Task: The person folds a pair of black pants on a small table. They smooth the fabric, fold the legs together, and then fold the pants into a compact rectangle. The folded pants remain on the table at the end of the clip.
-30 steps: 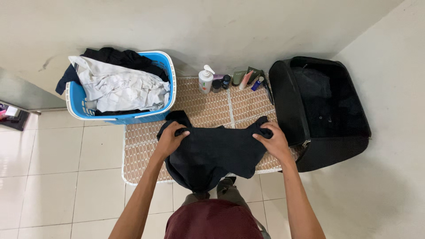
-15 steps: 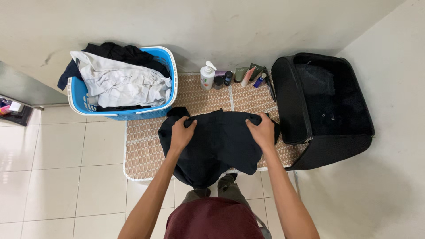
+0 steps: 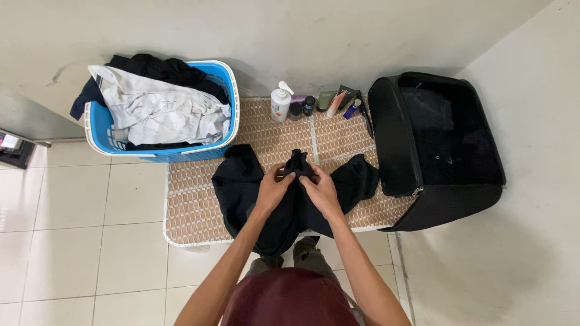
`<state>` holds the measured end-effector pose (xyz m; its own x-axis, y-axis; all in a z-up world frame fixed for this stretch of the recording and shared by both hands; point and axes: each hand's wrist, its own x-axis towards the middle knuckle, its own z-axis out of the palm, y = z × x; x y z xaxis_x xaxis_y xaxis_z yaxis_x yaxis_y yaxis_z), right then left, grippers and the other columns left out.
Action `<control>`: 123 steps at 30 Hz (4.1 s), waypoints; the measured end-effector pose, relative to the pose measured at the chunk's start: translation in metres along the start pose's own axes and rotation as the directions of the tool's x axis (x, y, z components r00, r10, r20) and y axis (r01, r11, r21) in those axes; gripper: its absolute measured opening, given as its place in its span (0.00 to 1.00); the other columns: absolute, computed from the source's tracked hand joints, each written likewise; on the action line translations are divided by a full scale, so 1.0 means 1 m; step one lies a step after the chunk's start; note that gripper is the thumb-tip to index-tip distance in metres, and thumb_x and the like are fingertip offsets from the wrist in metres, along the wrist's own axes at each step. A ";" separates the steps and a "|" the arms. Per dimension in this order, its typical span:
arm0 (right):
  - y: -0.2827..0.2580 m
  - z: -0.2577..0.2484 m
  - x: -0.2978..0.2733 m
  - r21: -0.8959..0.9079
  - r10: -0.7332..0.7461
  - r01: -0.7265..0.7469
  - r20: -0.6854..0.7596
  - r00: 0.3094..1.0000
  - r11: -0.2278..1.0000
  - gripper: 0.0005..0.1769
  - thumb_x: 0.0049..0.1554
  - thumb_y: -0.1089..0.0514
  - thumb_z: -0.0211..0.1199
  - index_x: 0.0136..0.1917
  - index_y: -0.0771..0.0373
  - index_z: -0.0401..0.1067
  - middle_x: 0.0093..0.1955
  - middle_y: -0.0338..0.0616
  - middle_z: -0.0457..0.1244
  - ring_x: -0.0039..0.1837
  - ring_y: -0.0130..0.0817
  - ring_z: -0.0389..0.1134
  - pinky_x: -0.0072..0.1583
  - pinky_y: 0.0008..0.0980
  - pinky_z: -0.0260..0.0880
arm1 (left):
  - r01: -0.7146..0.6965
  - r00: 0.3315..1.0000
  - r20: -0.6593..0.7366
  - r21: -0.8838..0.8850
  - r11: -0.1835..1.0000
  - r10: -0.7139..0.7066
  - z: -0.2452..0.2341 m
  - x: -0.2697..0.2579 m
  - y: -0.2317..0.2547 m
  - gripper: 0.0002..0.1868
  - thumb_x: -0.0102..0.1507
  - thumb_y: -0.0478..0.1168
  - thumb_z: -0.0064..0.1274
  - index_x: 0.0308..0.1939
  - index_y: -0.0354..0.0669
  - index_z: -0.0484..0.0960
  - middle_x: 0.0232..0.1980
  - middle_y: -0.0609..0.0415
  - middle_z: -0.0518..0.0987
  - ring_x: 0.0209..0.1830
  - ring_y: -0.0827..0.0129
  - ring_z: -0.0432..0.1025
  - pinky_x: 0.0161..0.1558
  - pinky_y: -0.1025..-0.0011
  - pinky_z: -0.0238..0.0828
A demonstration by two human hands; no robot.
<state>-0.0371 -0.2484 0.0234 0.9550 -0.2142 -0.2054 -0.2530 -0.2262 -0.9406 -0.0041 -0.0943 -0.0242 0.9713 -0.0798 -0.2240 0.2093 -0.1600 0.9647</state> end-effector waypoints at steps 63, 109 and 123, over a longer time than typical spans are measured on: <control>-0.171 -0.135 -0.028 -0.330 -0.351 0.265 -0.236 0.906 0.906 0.14 0.52 0.66 0.72 0.49 0.68 0.69 0.43 0.40 0.67 0.45 0.24 0.66 0.48 0.27 0.68 | -0.281 0.829 0.398 -0.310 0.908 0.393 -0.023 0.016 0.154 0.29 0.65 0.23 0.50 0.69 0.42 0.67 0.65 0.53 0.73 0.65 0.70 0.67 0.64 0.70 0.63; -0.079 -0.147 -0.019 -0.047 -0.355 0.387 0.311 0.882 0.921 0.15 0.55 0.64 0.71 0.55 0.68 0.74 0.53 0.44 0.70 0.57 0.32 0.69 0.63 0.30 0.66 | -0.040 0.989 0.143 0.038 0.998 0.034 -0.018 -0.119 0.103 0.37 0.59 0.50 0.57 0.73 0.50 0.72 0.40 0.56 0.74 0.40 0.70 0.69 0.47 0.68 0.69; -0.128 0.040 -0.051 -0.088 -0.325 0.501 0.662 0.675 0.861 0.15 0.50 0.59 0.74 0.47 0.67 0.73 0.40 0.42 0.66 0.46 0.29 0.65 0.53 0.32 0.68 | -0.021 0.977 -0.188 0.390 0.921 0.102 -0.126 -0.180 0.109 0.27 0.56 0.51 0.61 0.55 0.42 0.80 0.42 0.41 0.84 0.39 0.51 0.80 0.42 0.59 0.74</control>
<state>-0.0470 -0.1705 0.1431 0.8299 0.5579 -0.0119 0.2467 -0.3859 -0.8890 -0.1415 0.0265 0.1391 0.9914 0.0911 -0.0943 0.1284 -0.5294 0.8386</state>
